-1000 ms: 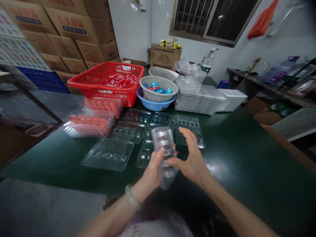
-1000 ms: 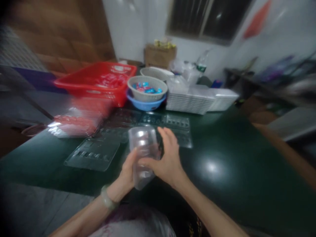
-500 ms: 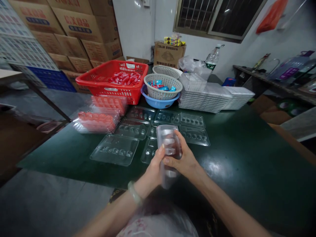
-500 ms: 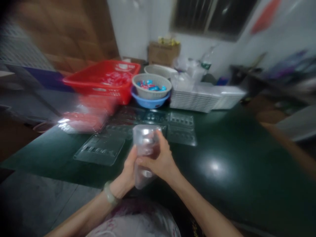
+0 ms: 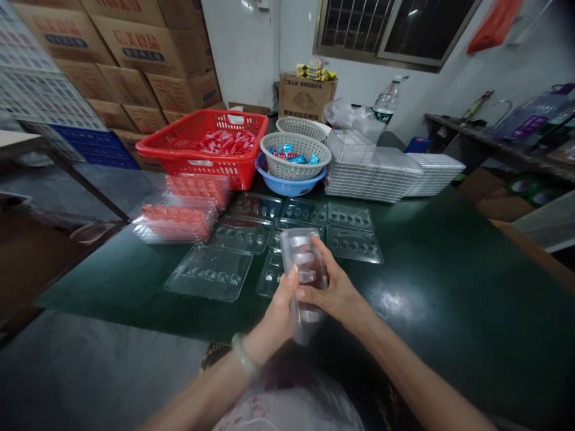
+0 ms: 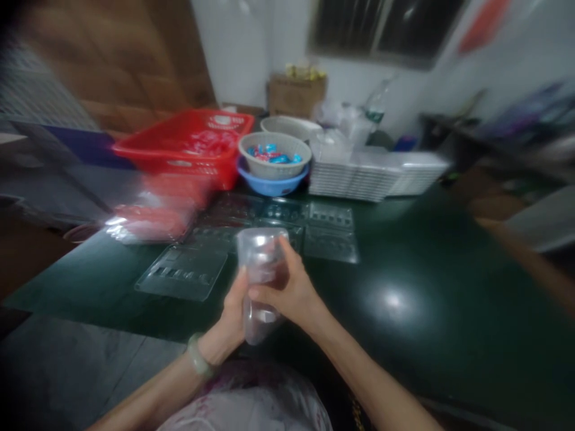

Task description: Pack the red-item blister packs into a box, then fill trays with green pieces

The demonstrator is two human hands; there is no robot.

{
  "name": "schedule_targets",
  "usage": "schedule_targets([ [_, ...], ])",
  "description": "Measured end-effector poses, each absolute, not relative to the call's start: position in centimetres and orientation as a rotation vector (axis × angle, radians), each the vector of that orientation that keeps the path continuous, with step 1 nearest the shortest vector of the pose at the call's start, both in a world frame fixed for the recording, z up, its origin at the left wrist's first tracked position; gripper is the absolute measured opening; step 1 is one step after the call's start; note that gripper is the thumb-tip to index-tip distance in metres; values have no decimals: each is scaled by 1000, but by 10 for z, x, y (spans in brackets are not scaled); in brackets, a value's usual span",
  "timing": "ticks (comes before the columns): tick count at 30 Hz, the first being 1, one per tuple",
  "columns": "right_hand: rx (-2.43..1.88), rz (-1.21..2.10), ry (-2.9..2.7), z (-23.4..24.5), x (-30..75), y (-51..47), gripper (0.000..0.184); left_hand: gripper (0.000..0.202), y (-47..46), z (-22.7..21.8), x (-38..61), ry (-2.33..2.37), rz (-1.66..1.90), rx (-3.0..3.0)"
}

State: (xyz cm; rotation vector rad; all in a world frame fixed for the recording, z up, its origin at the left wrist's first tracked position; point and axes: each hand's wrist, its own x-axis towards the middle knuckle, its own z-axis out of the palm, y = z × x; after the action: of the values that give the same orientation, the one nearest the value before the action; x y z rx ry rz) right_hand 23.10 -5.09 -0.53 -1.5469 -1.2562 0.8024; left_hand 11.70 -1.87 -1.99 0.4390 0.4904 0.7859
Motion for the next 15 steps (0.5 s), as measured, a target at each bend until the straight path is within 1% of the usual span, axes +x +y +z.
schedule_targets([
  [2, -1617, 716, -1275, 4, 230, -56, 85, 49, -19, -21, 116, 596, 851, 567],
  [3, -1639, 641, -1301, 9, 228, -59, 74, 45, -19, -21, 116, 648, 895, 654],
  [5, -1603, 533, -1394, 18, 223, -66, 34, 42, -18, -21, 117, 712, 969, 819],
  [6, -1561, 530, -1446, 21, 220, -69, 16, 42, -18, -20, 117, 710, 990, 873],
  [7, -1520, 562, -1485, 23, 217, -71, 9, 42, -18, -20, 118, 691, 992, 900],
  [9, -1488, 654, -1486, 26, 214, -75, 14, 44, -16, -19, 121, 625, 947, 873],
  [12, -1560, 684, -1370, 31, 224, -83, 14, 43, -9, -17, 119, 601, 854, 671],
  [15, -1711, 483, -1364, 38, 252, -100, 13, 42, 6, -11, 108, 706, 864, 456],
])
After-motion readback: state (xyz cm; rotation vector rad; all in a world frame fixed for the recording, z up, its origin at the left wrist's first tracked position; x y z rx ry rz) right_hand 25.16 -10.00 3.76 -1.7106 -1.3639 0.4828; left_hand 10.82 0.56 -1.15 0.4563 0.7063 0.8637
